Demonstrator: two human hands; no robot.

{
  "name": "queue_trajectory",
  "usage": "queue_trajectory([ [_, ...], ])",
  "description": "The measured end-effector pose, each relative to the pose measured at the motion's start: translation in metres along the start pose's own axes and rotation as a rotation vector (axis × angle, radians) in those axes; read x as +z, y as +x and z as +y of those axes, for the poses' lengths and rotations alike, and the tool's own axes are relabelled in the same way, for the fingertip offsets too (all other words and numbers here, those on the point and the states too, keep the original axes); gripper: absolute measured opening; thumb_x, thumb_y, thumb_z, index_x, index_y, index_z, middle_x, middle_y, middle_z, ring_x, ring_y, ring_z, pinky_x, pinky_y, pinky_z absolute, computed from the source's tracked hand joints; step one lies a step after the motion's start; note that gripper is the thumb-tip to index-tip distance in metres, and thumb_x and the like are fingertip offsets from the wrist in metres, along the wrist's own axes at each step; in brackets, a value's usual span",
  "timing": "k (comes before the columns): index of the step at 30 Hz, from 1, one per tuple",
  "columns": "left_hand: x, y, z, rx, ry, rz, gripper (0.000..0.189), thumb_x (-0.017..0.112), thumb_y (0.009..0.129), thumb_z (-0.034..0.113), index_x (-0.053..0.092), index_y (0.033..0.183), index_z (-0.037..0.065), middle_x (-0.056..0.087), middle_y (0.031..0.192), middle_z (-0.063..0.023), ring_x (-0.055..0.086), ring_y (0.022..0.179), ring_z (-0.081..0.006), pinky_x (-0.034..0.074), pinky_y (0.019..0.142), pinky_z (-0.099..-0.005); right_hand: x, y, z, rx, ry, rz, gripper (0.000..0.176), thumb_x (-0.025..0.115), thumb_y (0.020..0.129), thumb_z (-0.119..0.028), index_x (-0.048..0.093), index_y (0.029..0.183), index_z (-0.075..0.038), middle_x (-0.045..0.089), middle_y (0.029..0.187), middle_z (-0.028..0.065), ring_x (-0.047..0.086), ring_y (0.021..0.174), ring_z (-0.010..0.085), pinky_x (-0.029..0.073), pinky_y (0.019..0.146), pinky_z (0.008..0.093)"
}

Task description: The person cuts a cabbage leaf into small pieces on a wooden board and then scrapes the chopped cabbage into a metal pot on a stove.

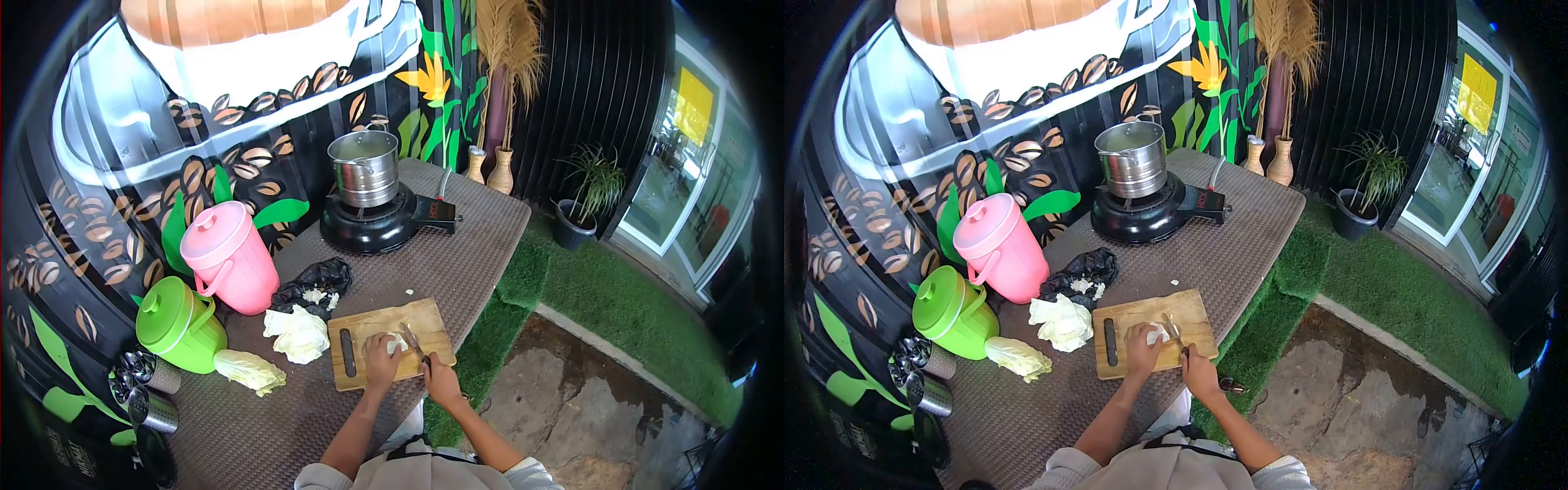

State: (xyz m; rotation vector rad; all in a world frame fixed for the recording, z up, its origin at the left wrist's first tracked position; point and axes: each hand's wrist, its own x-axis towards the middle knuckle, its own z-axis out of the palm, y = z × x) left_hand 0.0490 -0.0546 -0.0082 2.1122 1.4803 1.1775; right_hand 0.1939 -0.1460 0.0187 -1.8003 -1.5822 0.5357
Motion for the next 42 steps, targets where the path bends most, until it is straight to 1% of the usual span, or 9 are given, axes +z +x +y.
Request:
queue_trajectory([
  [2, -0.001, -0.004, 0.001, 0.040, 0.047, 0.022, 0.024, 0.068, 0.078, 0.017, 0.065, 0.100, 0.007, 0.058, 0.110, -0.0108, 0.049, 0.110, -0.0301, 0.035, 0.096, -0.0428, 0.004, 0.000, -0.003, -0.017, -0.014, -0.026, 0.019, 0.052, 0.093, -0.018, 0.045, 0.100, -0.002, 0.061, 0.072, 0.0270, 0.061, 0.069, 0.0459, 0.049, 0.058, 0.0528],
  [7, 0.000, -0.004, -0.001, 0.067, 0.085, 0.031, 0.026, 0.069, 0.079, 0.019, 0.066, 0.103, 0.008, 0.058, 0.111, -0.0097, 0.050, 0.109, -0.0292, 0.035, 0.095, -0.0426, 0.006, 0.004, -0.016, 0.066, -0.187, -0.171, 0.021, 0.043, 0.095, -0.024, 0.042, 0.101, -0.003, 0.061, 0.073, 0.0286, 0.061, 0.069, 0.0477, 0.048, 0.060, 0.0564],
  [13, 0.000, -0.006, -0.004, 0.059, 0.097, -0.013, 0.027, 0.066, 0.081, 0.020, 0.065, 0.105, 0.008, 0.057, 0.114, -0.0097, 0.048, 0.112, -0.0291, 0.034, 0.098, -0.0431, 0.010, 0.015, -0.015, 0.153, -0.249, -0.215, 0.026, 0.042, 0.095, -0.027, 0.044, 0.106, -0.003, 0.064, 0.079, 0.0270, 0.062, 0.075, 0.0466, 0.048, 0.067, 0.0565],
  [23, -0.011, -0.010, 0.001, 0.102, 0.158, -0.053, 0.028, 0.062, 0.085, 0.022, 0.062, 0.109, 0.008, 0.056, 0.117, -0.0103, 0.046, 0.113, -0.0306, 0.033, 0.099, -0.0444, 0.008, 0.018, -0.019, 0.140, -0.285, -0.067, 0.024, 0.047, 0.094, -0.027, 0.049, 0.099, -0.003, 0.065, 0.081, 0.0236, 0.064, 0.073, 0.0419, 0.050, 0.065, 0.0510],
  [25, -0.011, -0.010, 0.000, 0.108, 0.150, -0.044, 0.028, 0.061, 0.085, 0.022, 0.062, 0.109, 0.008, 0.056, 0.116, -0.0105, 0.046, 0.113, -0.0304, 0.033, 0.098, -0.0445, 0.010, 0.010, -0.022, 0.076, -0.256, 0.016, 0.023, 0.046, 0.095, -0.026, 0.048, 0.096, -0.004, 0.064, 0.078, 0.0222, 0.064, 0.070, 0.0408, 0.050, 0.061, 0.0501],
  [32, -0.014, -0.009, 0.001, 0.115, 0.139, -0.045, 0.028, 0.061, 0.086, 0.020, 0.062, 0.110, 0.006, 0.055, 0.115, -0.0117, 0.046, 0.112, -0.0305, 0.033, 0.098, -0.0440, 0.027, -0.007, -0.020, 0.074, -0.318, 0.052, 0.020, 0.046, 0.095, -0.025, 0.046, 0.094, -0.005, 0.063, 0.071, 0.0191, 0.063, 0.065, 0.0390, 0.050, 0.057, 0.0494],
  [38, -0.014, -0.009, 0.000, 0.098, 0.139, -0.054, 0.028, 0.062, 0.086, 0.020, 0.063, 0.110, 0.006, 0.056, 0.115, -0.0113, 0.045, 0.114, -0.0302, 0.032, 0.098, -0.0436, 0.024, 0.002, -0.024, 0.090, -0.438, -0.080, 0.021, 0.045, 0.095, -0.027, 0.043, 0.099, -0.007, 0.063, 0.070, 0.0186, 0.064, 0.063, 0.0388, 0.052, 0.054, 0.0459],
  [40, -0.014, -0.011, -0.002, 0.089, 0.116, -0.066, 0.028, 0.062, 0.085, 0.020, 0.065, 0.110, 0.007, 0.056, 0.116, -0.0112, 0.045, 0.114, -0.0300, 0.032, 0.099, -0.0433, 0.025, 0.009, -0.022, 0.109, -0.443, -0.183, 0.022, 0.044, 0.096, -0.027, 0.042, 0.100, -0.006, 0.064, 0.071, 0.0208, 0.066, 0.068, 0.0393, 0.052, 0.056, 0.0472],
  [42, -0.012, -0.009, -0.004, 0.086, 0.086, -0.076, 0.028, 0.063, 0.085, 0.020, 0.067, 0.110, 0.008, 0.057, 0.116, -0.0112, 0.045, 0.114, -0.0298, 0.031, 0.099, -0.0430, 0.023, 0.012, -0.022, 0.104, -0.394, -0.181, 0.023, 0.043, 0.096, -0.027, 0.041, 0.102, -0.005, 0.063, 0.073, 0.0235, 0.065, 0.069, 0.0420, 0.051, 0.058, 0.0503],
])
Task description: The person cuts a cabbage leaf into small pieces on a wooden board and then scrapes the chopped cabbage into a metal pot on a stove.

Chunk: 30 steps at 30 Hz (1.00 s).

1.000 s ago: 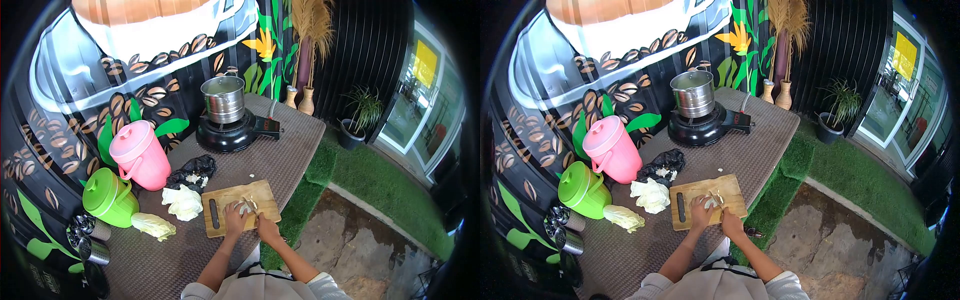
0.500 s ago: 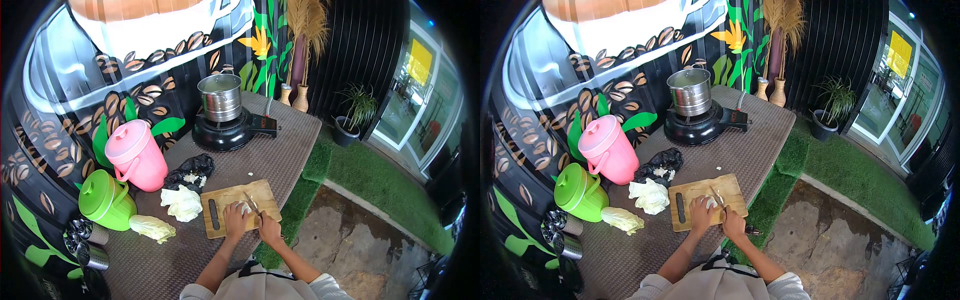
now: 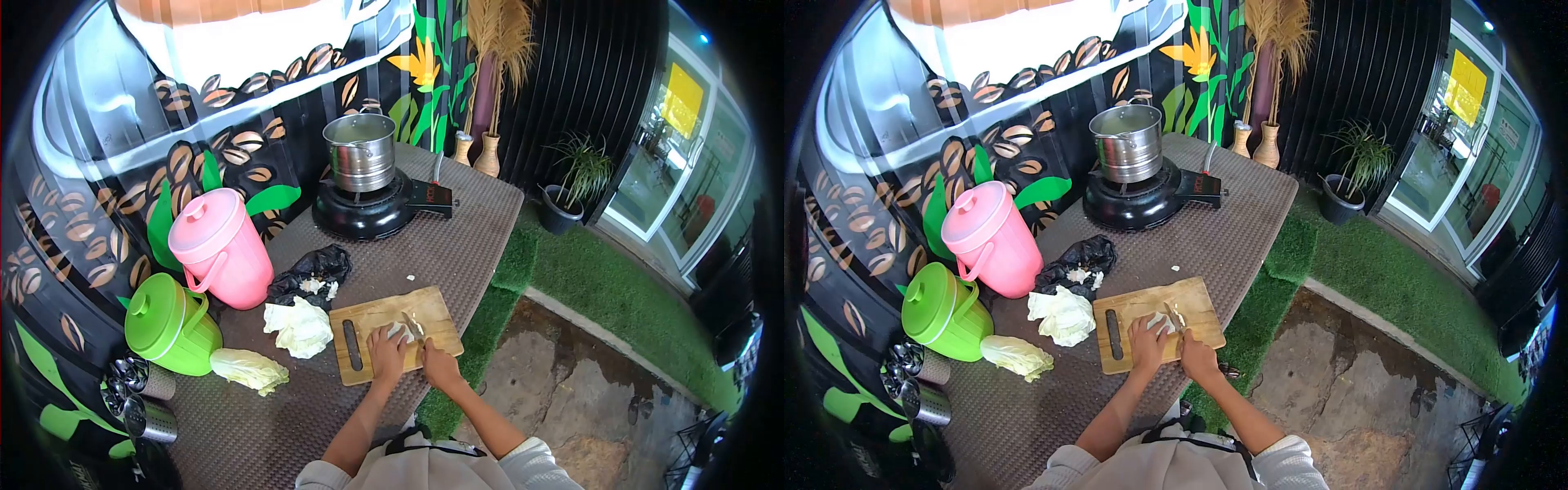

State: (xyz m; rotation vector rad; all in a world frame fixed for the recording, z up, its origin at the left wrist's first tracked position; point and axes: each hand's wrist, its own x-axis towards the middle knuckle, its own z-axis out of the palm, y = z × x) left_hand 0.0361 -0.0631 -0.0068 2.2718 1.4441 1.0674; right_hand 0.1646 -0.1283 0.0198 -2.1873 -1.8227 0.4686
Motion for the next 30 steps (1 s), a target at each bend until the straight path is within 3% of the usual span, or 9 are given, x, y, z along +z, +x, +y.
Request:
queue_trajectory([
  [1, 0.001, 0.000, -0.001, 0.016, 0.008, 0.009, 0.027, 0.062, 0.085, 0.020, 0.068, 0.109, 0.008, 0.057, 0.115, -0.0110, 0.045, 0.114, -0.0292, 0.032, 0.099, -0.0431, -0.001, 0.000, 0.001, -0.014, 0.050, -0.006, 0.023, 0.042, 0.096, -0.026, 0.040, 0.104, -0.004, 0.063, 0.074, 0.0263, 0.064, 0.071, 0.0447, 0.050, 0.059, 0.0534],
  [5, -0.001, -0.002, -0.002, 0.025, 0.019, -0.008, 0.028, 0.064, 0.084, 0.018, 0.070, 0.110, 0.010, 0.058, 0.117, -0.0111, 0.045, 0.114, -0.0284, 0.031, 0.099, -0.0425, -0.005, -0.008, -0.001, 0.020, 0.029, -0.041, 0.024, 0.042, 0.097, -0.027, 0.039, 0.103, -0.004, 0.064, 0.075, 0.0251, 0.066, 0.072, 0.0424, 0.053, 0.061, 0.0512],
  [8, -0.002, -0.002, -0.002, 0.037, -0.006, -0.009, 0.028, 0.064, 0.083, 0.017, 0.070, 0.109, 0.009, 0.058, 0.117, -0.0105, 0.046, 0.114, -0.0282, 0.031, 0.099, -0.0423, 0.003, -0.027, -0.002, 0.038, 0.073, 0.000, 0.024, 0.041, 0.097, -0.025, 0.039, 0.104, -0.002, 0.063, 0.072, 0.0265, 0.064, 0.070, 0.0453, 0.051, 0.060, 0.0541],
  [14, -0.001, -0.002, -0.004, 0.046, -0.014, 0.009, 0.026, 0.063, 0.084, 0.017, 0.070, 0.108, 0.008, 0.057, 0.117, -0.0104, 0.047, 0.114, -0.0272, 0.031, 0.099, -0.0425, 0.017, -0.031, -0.013, 0.061, 0.025, 0.049, 0.022, 0.043, 0.095, -0.021, 0.039, 0.102, -0.001, 0.062, 0.064, 0.0235, 0.065, 0.061, 0.0416, 0.052, 0.051, 0.0498],
  [22, 0.001, -0.004, -0.002, 0.024, 0.038, 0.008, 0.026, 0.064, 0.084, 0.018, 0.070, 0.108, 0.008, 0.058, 0.118, -0.0086, 0.047, 0.114, -0.0260, 0.031, 0.100, -0.0415, -0.018, -0.021, -0.018, 0.000, -0.010, -0.021, 0.018, 0.048, 0.089, -0.012, 0.040, 0.100, -0.001, 0.064, 0.077, 0.0271, 0.067, 0.069, 0.0393, 0.055, 0.055, 0.0471],
  [25, 0.002, -0.004, -0.005, 0.019, 0.021, 0.014, 0.026, 0.063, 0.085, 0.018, 0.070, 0.109, 0.009, 0.058, 0.119, -0.0085, 0.046, 0.115, -0.0269, 0.031, 0.101, -0.0410, 0.006, -0.032, -0.027, 0.116, -0.073, 0.028, 0.018, 0.048, 0.088, -0.011, 0.041, 0.100, -0.001, 0.064, 0.080, 0.0276, 0.068, 0.069, 0.0377, 0.055, 0.056, 0.0462],
  [30, 0.002, -0.006, -0.002, 0.003, -0.010, 0.011, 0.027, 0.063, 0.084, 0.018, 0.070, 0.109, 0.009, 0.059, 0.119, -0.0088, 0.045, 0.116, -0.0277, 0.030, 0.101, -0.0403, 0.017, -0.018, -0.022, 0.060, -0.082, 0.056, 0.020, 0.051, 0.087, -0.011, 0.041, 0.101, -0.002, 0.064, 0.079, 0.0259, 0.068, 0.070, 0.0372, 0.056, 0.056, 0.0442],
])
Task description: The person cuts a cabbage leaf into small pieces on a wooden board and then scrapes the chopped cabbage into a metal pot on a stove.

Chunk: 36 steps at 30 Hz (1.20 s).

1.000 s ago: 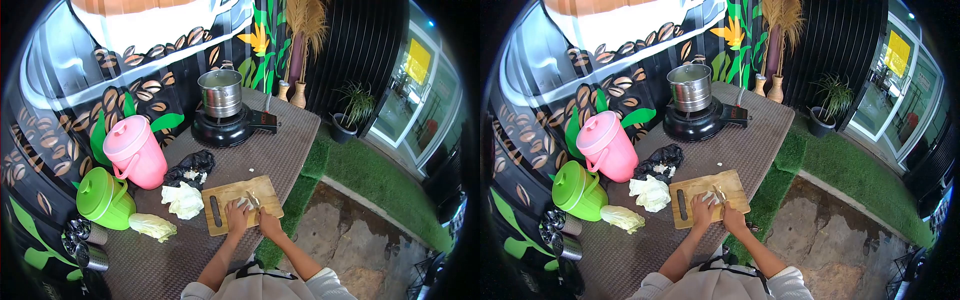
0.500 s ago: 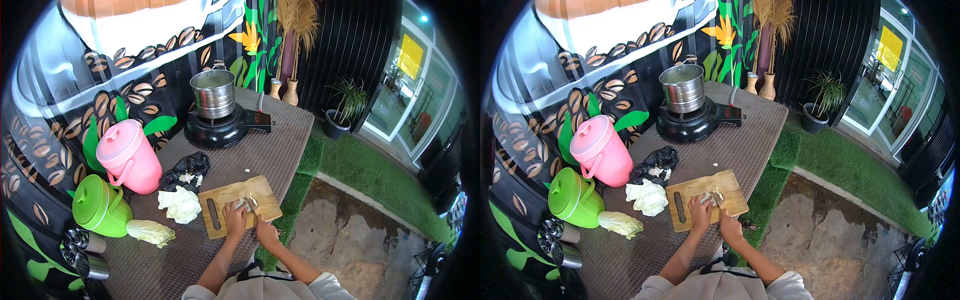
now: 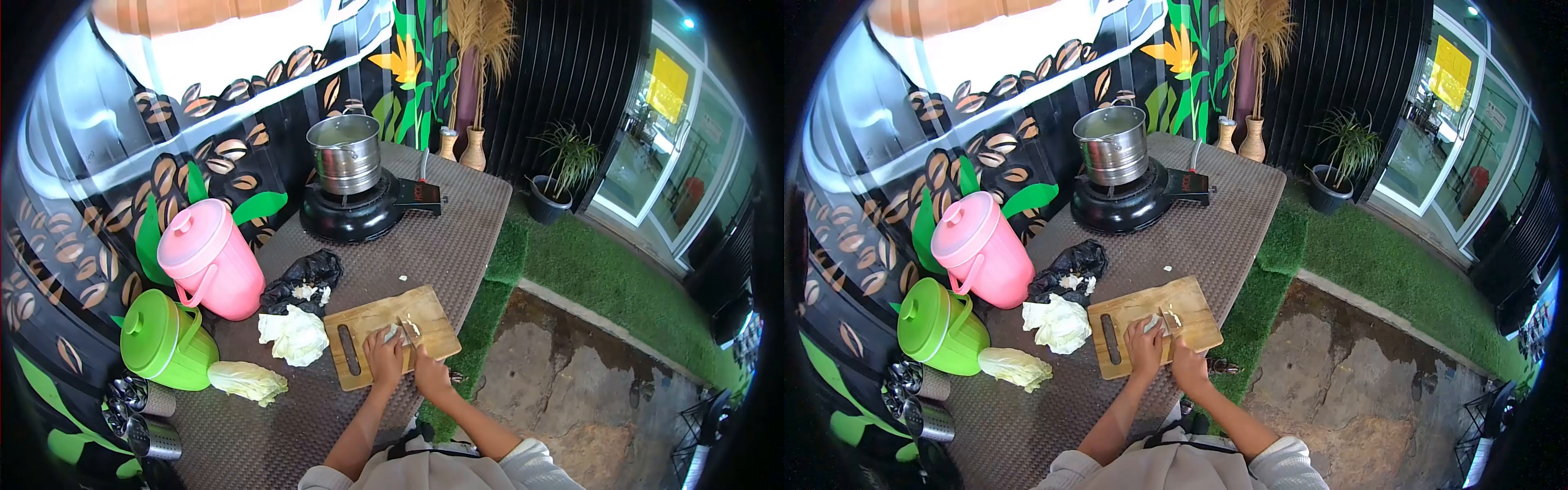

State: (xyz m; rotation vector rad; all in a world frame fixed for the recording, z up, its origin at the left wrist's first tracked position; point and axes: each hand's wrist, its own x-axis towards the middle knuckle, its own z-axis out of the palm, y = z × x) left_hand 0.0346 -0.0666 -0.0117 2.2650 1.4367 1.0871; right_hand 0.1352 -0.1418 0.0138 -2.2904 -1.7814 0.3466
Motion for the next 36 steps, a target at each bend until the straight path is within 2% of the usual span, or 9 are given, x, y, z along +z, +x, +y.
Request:
queue_trajectory([
  [6, 0.001, 0.002, -0.001, 0.004, 0.027, -0.003, 0.027, 0.065, 0.083, 0.015, 0.070, 0.109, 0.009, 0.059, 0.117, -0.0082, 0.046, 0.115, -0.0277, 0.031, 0.100, -0.0401, -0.010, -0.006, 0.002, -0.057, 0.004, 0.038, 0.019, 0.051, 0.086, -0.009, 0.041, 0.100, -0.002, 0.065, 0.072, 0.0222, 0.068, 0.068, 0.0361, 0.056, 0.055, 0.0434],
  [9, 0.001, 0.003, 0.001, 0.023, 0.020, 0.033, 0.026, 0.065, 0.082, 0.016, 0.071, 0.106, 0.009, 0.060, 0.113, -0.0074, 0.048, 0.111, -0.0263, 0.032, 0.099, -0.0406, 0.001, -0.010, -0.004, 0.043, 0.039, -0.058, 0.019, 0.051, 0.087, -0.010, 0.042, 0.101, -0.001, 0.066, 0.071, 0.0203, 0.068, 0.066, 0.0362, 0.055, 0.053, 0.0436],
  [11, -0.001, 0.002, 0.002, 0.031, 0.016, 0.038, 0.026, 0.066, 0.081, 0.014, 0.071, 0.106, 0.009, 0.060, 0.113, -0.0071, 0.048, 0.111, -0.0264, 0.032, 0.099, -0.0405, 0.010, -0.003, -0.002, -0.016, -0.002, 0.088, 0.018, 0.051, 0.087, -0.009, 0.042, 0.100, -0.001, 0.065, 0.070, 0.0203, 0.068, 0.064, 0.0356, 0.055, 0.051, 0.0435],
  [17, -0.003, 0.002, 0.003, 0.022, 0.020, 0.019, 0.026, 0.065, 0.081, 0.014, 0.071, 0.105, 0.008, 0.061, 0.111, -0.0074, 0.049, 0.110, -0.0269, 0.033, 0.097, -0.0408, -0.016, -0.001, -0.004, -0.039, 0.019, 0.027, 0.015, 0.049, 0.087, -0.009, 0.042, 0.098, -0.003, 0.065, 0.071, 0.0206, 0.069, 0.067, 0.0346, 0.056, 0.053, 0.0423],
  [23, -0.003, 0.001, 0.003, 0.057, -0.002, 0.055, 0.024, 0.064, 0.082, 0.016, 0.071, 0.104, 0.008, 0.061, 0.112, -0.0075, 0.050, 0.110, -0.0273, 0.034, 0.097, -0.0415, 0.008, -0.012, -0.002, -0.026, 0.003, 0.091, 0.012, 0.048, 0.088, -0.011, 0.044, 0.096, -0.004, 0.066, 0.073, 0.0209, 0.069, 0.068, 0.0338, 0.056, 0.055, 0.0414],
  [27, 0.002, 0.000, 0.001, 0.036, 0.013, 0.049, 0.024, 0.064, 0.082, 0.016, 0.071, 0.104, 0.009, 0.062, 0.112, -0.0071, 0.050, 0.110, -0.0270, 0.035, 0.097, -0.0416, 0.001, 0.020, 0.011, -0.082, 0.065, 0.026, 0.022, 0.049, 0.088, -0.014, 0.045, 0.105, -0.001, 0.067, 0.078, 0.0214, 0.069, 0.072, 0.0372, 0.056, 0.063, 0.0472],
  [28, 0.002, -0.001, 0.001, 0.037, 0.022, 0.046, 0.024, 0.064, 0.082, 0.016, 0.071, 0.104, 0.009, 0.062, 0.112, -0.0069, 0.050, 0.110, -0.0268, 0.035, 0.097, -0.0416, -0.007, 0.022, 0.013, -0.108, 0.063, -0.041, 0.021, 0.044, 0.091, -0.015, 0.044, 0.108, -0.002, 0.066, 0.079, 0.0237, 0.067, 0.074, 0.0399, 0.053, 0.062, 0.0507],
  [31, 0.003, -0.001, 0.000, 0.043, 0.045, 0.048, 0.024, 0.065, 0.082, 0.017, 0.071, 0.104, 0.010, 0.062, 0.111, -0.0064, 0.050, 0.111, -0.0263, 0.035, 0.097, -0.0417, -0.027, 0.012, 0.009, -0.063, 0.102, -0.097, 0.020, 0.044, 0.091, -0.016, 0.044, 0.106, -0.002, 0.065, 0.083, 0.0262, 0.067, 0.076, 0.0402, 0.054, 0.063, 0.0513],
  [36, -0.002, -0.001, 0.003, 0.041, 0.017, 0.035, 0.024, 0.065, 0.081, 0.017, 0.072, 0.103, 0.011, 0.063, 0.110, -0.0059, 0.050, 0.111, -0.0259, 0.035, 0.097, -0.0419, -0.002, -0.011, -0.005, 0.038, 0.129, 0.007, 0.017, 0.046, 0.089, -0.012, 0.045, 0.104, -0.003, 0.066, 0.076, 0.0238, 0.068, 0.074, 0.0384, 0.055, 0.065, 0.0523],
])
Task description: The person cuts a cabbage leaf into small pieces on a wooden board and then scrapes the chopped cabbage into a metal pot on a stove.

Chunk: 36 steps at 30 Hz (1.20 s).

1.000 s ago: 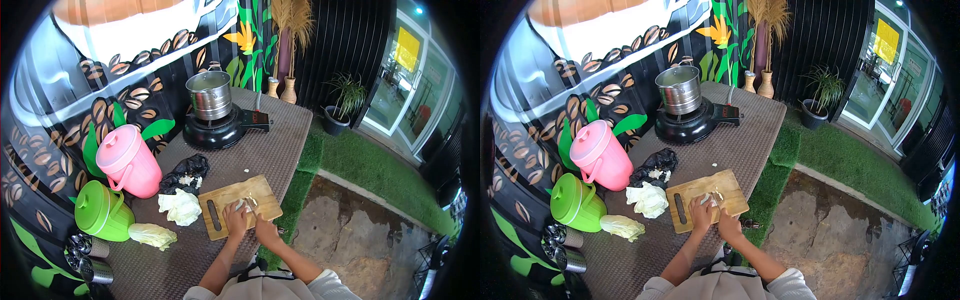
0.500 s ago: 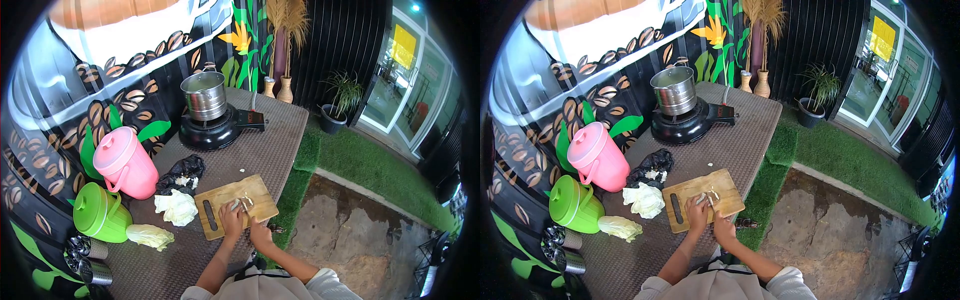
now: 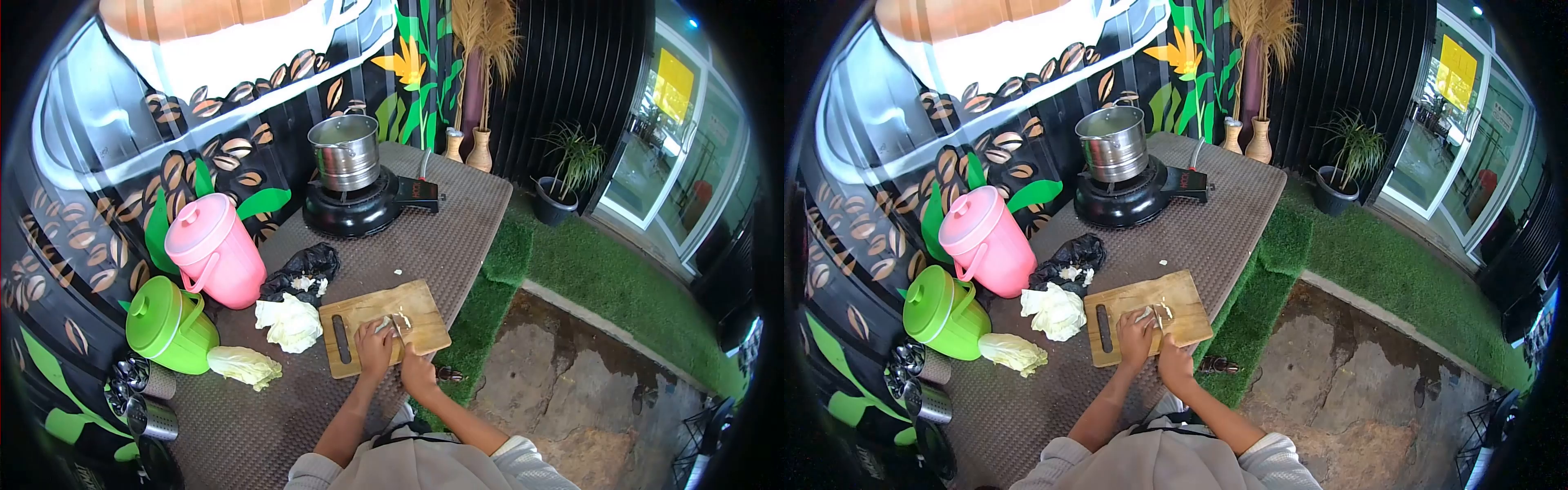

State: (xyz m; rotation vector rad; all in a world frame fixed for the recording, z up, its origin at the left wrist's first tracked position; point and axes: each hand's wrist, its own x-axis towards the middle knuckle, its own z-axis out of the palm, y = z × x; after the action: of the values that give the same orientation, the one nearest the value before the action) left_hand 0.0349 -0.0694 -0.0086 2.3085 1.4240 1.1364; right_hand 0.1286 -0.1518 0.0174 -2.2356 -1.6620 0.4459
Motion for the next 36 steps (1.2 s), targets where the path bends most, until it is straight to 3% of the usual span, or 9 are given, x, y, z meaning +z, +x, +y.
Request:
queue_trajectory([
  [5, 0.001, -0.001, -0.001, -0.026, -0.051, 0.006, 0.023, 0.066, 0.082, 0.018, 0.072, 0.103, 0.011, 0.063, 0.111, -0.0065, 0.050, 0.111, -0.0260, 0.034, 0.097, -0.0418, 0.019, 0.025, 0.008, -0.126, -0.105, 0.177, 0.017, 0.050, 0.087, -0.010, 0.045, 0.102, -0.003, 0.067, 0.072, 0.0201, 0.069, 0.070, 0.0355, 0.056, 0.062, 0.0468],
  [8, -0.001, 0.001, 0.003, -0.028, -0.038, 0.002, 0.022, 0.066, 0.082, 0.018, 0.072, 0.102, 0.011, 0.062, 0.111, -0.0067, 0.050, 0.111, -0.0259, 0.034, 0.097, -0.0414, -0.008, 0.027, 0.001, -0.135, -0.136, 0.041, 0.013, 0.050, 0.087, -0.012, 0.050, 0.096, -0.003, 0.068, 0.076, 0.0201, 0.069, 0.068, 0.0334, 0.057, 0.060, 0.0404],
  [18, 0.001, 0.001, 0.000, -0.035, -0.034, -0.004, 0.022, 0.065, 0.082, 0.018, 0.072, 0.101, 0.010, 0.063, 0.111, -0.0054, 0.050, 0.111, -0.0254, 0.034, 0.098, -0.0404, 0.020, 0.012, 0.004, -0.002, -0.050, 0.054, 0.023, 0.052, 0.086, -0.013, 0.045, 0.106, -0.003, 0.067, 0.079, 0.0232, 0.068, 0.076, 0.0381, 0.055, 0.064, 0.0475],
  [21, 0.001, 0.002, 0.002, -0.054, -0.049, 0.019, 0.023, 0.066, 0.082, 0.018, 0.072, 0.102, 0.010, 0.063, 0.111, -0.0054, 0.050, 0.111, -0.0253, 0.033, 0.098, -0.0402, 0.008, 0.029, 0.007, -0.145, -0.092, 0.177, 0.022, 0.051, 0.086, -0.013, 0.045, 0.105, -0.003, 0.066, 0.081, 0.0248, 0.068, 0.079, 0.0392, 0.054, 0.065, 0.0499],
  [23, -0.002, 0.003, 0.004, -0.088, -0.075, -0.013, 0.024, 0.066, 0.081, 0.018, 0.072, 0.103, 0.010, 0.063, 0.111, -0.0054, 0.049, 0.112, -0.0252, 0.033, 0.099, -0.0400, -0.003, 0.033, 0.002, -0.072, -0.021, 0.019, 0.022, 0.052, 0.086, -0.013, 0.045, 0.104, -0.002, 0.066, 0.081, 0.0243, 0.067, 0.078, 0.0402, 0.054, 0.065, 0.0520],
  [27, 0.004, 0.000, -0.006, -0.074, -0.053, -0.007, 0.024, 0.066, 0.081, 0.019, 0.072, 0.103, 0.010, 0.063, 0.111, -0.0054, 0.049, 0.113, -0.0248, 0.032, 0.100, -0.0402, -0.013, 0.015, -0.006, -0.113, -0.109, -0.026, 0.023, 0.053, 0.086, -0.013, 0.045, 0.104, -0.002, 0.066, 0.081, 0.0245, 0.067, 0.077, 0.0399, 0.055, 0.064, 0.0495],
  [29, 0.006, -0.001, -0.010, -0.035, -0.050, 0.011, 0.025, 0.065, 0.081, 0.020, 0.072, 0.104, 0.009, 0.062, 0.112, -0.0056, 0.049, 0.112, -0.0248, 0.032, 0.100, -0.0405, -0.009, 0.004, -0.013, 0.039, -0.062, -0.051, 0.022, 0.054, 0.086, -0.012, 0.045, 0.103, -0.002, 0.065, 0.081, 0.0249, 0.068, 0.075, 0.0386, 0.056, 0.062, 0.0450],
  [30, 0.005, 0.000, -0.009, -0.038, -0.034, 0.005, 0.026, 0.064, 0.082, 0.020, 0.071, 0.104, 0.008, 0.062, 0.112, -0.0055, 0.049, 0.112, -0.0247, 0.032, 0.100, -0.0405, 0.005, -0.001, -0.009, -0.037, -0.104, 0.112, 0.022, 0.054, 0.085, -0.010, 0.045, 0.103, -0.002, 0.066, 0.077, 0.0225, 0.068, 0.071, 0.0370, 0.057, 0.061, 0.0425],
  [36, 0.008, 0.000, -0.011, -0.028, -0.038, 0.043, 0.025, 0.063, 0.082, 0.019, 0.071, 0.102, 0.007, 0.062, 0.110, -0.0061, 0.049, 0.112, -0.0253, 0.032, 0.100, -0.0407, 0.019, 0.029, -0.006, -0.167, -0.152, 0.241, 0.028, 0.054, 0.085, -0.011, 0.044, 0.109, 0.000, 0.066, 0.074, 0.0219, 0.068, 0.070, 0.0363, 0.056, 0.059, 0.0451],
])
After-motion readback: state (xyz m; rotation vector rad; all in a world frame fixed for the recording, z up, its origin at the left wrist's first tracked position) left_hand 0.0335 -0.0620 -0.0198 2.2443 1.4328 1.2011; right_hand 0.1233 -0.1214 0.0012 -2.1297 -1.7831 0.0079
